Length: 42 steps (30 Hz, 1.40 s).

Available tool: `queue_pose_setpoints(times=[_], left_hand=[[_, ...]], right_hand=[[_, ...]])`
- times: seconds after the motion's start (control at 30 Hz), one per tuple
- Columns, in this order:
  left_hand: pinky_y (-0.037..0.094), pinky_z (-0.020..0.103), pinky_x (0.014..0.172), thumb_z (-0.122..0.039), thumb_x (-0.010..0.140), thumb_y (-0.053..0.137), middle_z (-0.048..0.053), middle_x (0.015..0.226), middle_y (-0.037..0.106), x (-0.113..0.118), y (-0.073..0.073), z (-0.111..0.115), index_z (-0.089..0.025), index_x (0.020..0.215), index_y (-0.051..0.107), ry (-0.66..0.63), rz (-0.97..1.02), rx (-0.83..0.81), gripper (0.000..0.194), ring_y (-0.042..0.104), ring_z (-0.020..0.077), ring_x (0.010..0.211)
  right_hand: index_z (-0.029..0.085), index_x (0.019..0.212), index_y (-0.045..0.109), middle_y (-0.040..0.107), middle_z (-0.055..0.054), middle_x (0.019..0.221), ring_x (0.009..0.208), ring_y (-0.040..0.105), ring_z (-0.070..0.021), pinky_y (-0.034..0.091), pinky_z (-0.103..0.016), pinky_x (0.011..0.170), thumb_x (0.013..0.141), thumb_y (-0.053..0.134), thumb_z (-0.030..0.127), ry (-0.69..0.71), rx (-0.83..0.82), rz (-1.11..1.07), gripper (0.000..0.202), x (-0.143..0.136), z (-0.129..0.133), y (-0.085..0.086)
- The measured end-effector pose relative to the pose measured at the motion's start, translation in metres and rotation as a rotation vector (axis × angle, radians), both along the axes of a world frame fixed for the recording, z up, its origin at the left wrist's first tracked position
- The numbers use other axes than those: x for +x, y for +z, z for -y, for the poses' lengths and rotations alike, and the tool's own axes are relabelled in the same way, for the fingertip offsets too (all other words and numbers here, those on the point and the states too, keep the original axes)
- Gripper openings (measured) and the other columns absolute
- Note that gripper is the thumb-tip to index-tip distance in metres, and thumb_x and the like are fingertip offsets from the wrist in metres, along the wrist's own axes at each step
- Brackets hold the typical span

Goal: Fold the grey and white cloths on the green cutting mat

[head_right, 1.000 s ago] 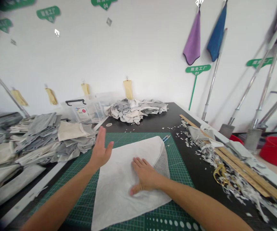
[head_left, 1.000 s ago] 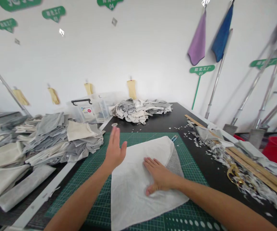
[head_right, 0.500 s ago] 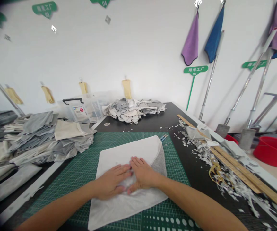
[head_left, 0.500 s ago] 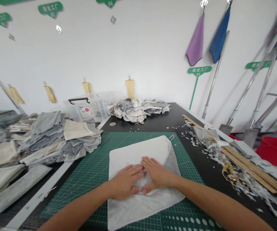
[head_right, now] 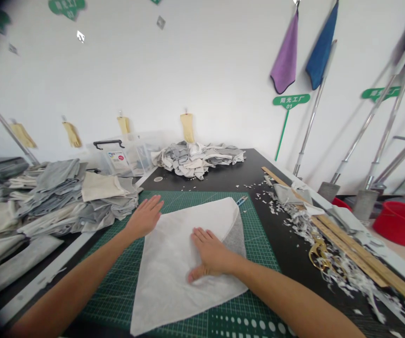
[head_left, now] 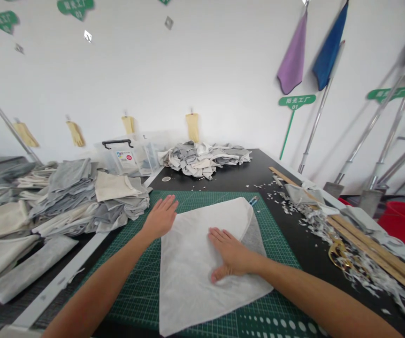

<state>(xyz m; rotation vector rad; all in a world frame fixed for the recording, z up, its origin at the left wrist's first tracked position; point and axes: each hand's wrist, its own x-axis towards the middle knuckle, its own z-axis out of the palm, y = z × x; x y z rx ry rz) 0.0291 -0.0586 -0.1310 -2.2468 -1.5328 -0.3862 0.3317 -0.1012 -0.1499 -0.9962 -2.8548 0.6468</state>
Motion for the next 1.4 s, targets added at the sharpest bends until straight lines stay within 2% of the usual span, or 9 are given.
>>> queue_pose_setpoints(times=[0.2, 0.37, 0.43, 0.53, 0.67, 0.8, 0.97, 1.23, 1.4], left_hand=[[0.025, 0.04, 0.107, -0.048, 0.089, 0.031, 0.005, 0.148, 0.024, 0.022, -0.033, 0.032, -0.026, 0.141, 0.024, -0.305, -0.018, -0.398, 0.056, 0.023, 0.0186, 0.135], [0.02, 0.055, 0.104, -0.027, 0.091, 0.027, 0.013, 0.135, 0.044, -0.01, -0.026, 0.016, -0.018, 0.133, 0.041, 0.168, -0.018, -0.247, 0.045, 0.036, 0.0268, 0.128], [0.018, 0.053, 0.105, -0.02, 0.089, 0.028, 0.015, 0.133, 0.047, -0.012, -0.018, 0.014, -0.013, 0.131, 0.043, 0.211, -0.016, -0.128, 0.045, 0.036, 0.0278, 0.127], [0.023, 0.044, 0.105, -0.026, 0.09, 0.03, 0.012, 0.132, 0.048, 0.011, -0.008, 0.034, -0.016, 0.13, 0.043, -0.006, 0.015, -0.125, 0.043, 0.039, 0.024, 0.124], [0.036, 0.036, 0.089, -0.053, 0.084, 0.041, 0.006, 0.111, 0.059, 0.063, -0.001, 0.083, -0.023, 0.12, 0.049, -0.419, 0.003, -0.369, 0.047, 0.052, 0.0206, 0.1], [0.036, 0.037, 0.078, -0.049, 0.082, 0.048, 0.006, 0.089, 0.057, 0.088, -0.003, 0.109, -0.022, 0.103, 0.056, -0.515, -0.112, -0.366, 0.035, 0.05, 0.0214, 0.086], [0.036, 0.035, 0.071, -0.022, 0.087, 0.041, 0.005, 0.08, 0.055, 0.081, -0.013, 0.105, -0.018, 0.088, 0.054, -0.521, -0.235, -0.318, 0.014, 0.049, 0.0193, 0.077], [0.04, 0.032, 0.071, -0.014, 0.084, 0.043, 0.004, 0.083, 0.055, 0.064, -0.02, 0.097, -0.017, 0.086, 0.053, -0.434, -0.242, -0.318, 0.01, 0.05, 0.0189, 0.078], [0.041, 0.033, 0.077, -0.014, 0.086, 0.04, 0.006, 0.086, 0.057, 0.024, -0.025, 0.06, -0.017, 0.093, 0.057, -0.374, -0.206, -0.274, 0.019, 0.052, 0.0195, 0.083]], right_hand=[[0.003, 0.142, 0.012, 0.001, -0.02, 0.148, 0.137, 0.001, -0.0317, 0.001, -0.044, 0.111, 0.061, 0.052, 0.075, 0.003, 0.0, 0.019, 0.116, -0.001, -0.001, -0.003], [0.002, 0.142, 0.01, 0.001, -0.02, 0.149, 0.137, 0.0, -0.031, 0.002, -0.043, 0.111, 0.061, 0.051, 0.075, -0.006, 0.002, 0.023, 0.117, -0.001, -0.001, -0.002], [0.003, 0.142, 0.01, 0.0, -0.02, 0.149, 0.137, 0.0, -0.0309, 0.002, -0.043, 0.111, 0.062, 0.051, 0.075, 0.002, -0.002, 0.017, 0.115, 0.0, 0.0, -0.001], [0.004, 0.143, 0.011, 0.001, -0.02, 0.149, 0.137, 0.001, -0.0308, 0.003, -0.043, 0.111, 0.063, 0.051, 0.074, 0.011, 0.008, 0.005, 0.113, 0.0, 0.0, 0.0], [0.003, 0.142, 0.013, 0.004, -0.021, 0.149, 0.137, 0.002, -0.0307, 0.004, -0.044, 0.111, 0.063, 0.05, 0.074, 0.001, 0.033, 0.002, 0.112, -0.001, 0.001, -0.002], [0.003, 0.142, 0.015, 0.005, -0.021, 0.149, 0.137, 0.003, -0.0313, 0.005, -0.045, 0.111, 0.062, 0.052, 0.074, -0.008, 0.041, 0.011, 0.113, -0.002, 0.0, -0.004], [0.003, 0.142, 0.014, 0.004, -0.021, 0.148, 0.137, 0.002, -0.0312, 0.004, -0.044, 0.111, 0.061, 0.051, 0.076, -0.006, 0.04, 0.014, 0.115, -0.001, 0.0, -0.005], [0.002, 0.142, 0.014, 0.004, -0.021, 0.148, 0.137, 0.003, -0.0317, 0.004, -0.044, 0.111, 0.061, 0.049, 0.077, 0.002, 0.035, 0.007, 0.115, 0.001, 0.001, -0.003], [0.004, 0.142, 0.014, 0.003, -0.02, 0.149, 0.137, 0.003, -0.0328, 0.003, -0.045, 0.111, 0.061, 0.05, 0.077, 0.006, 0.024, 0.006, 0.115, 0.001, 0.0, -0.001]])
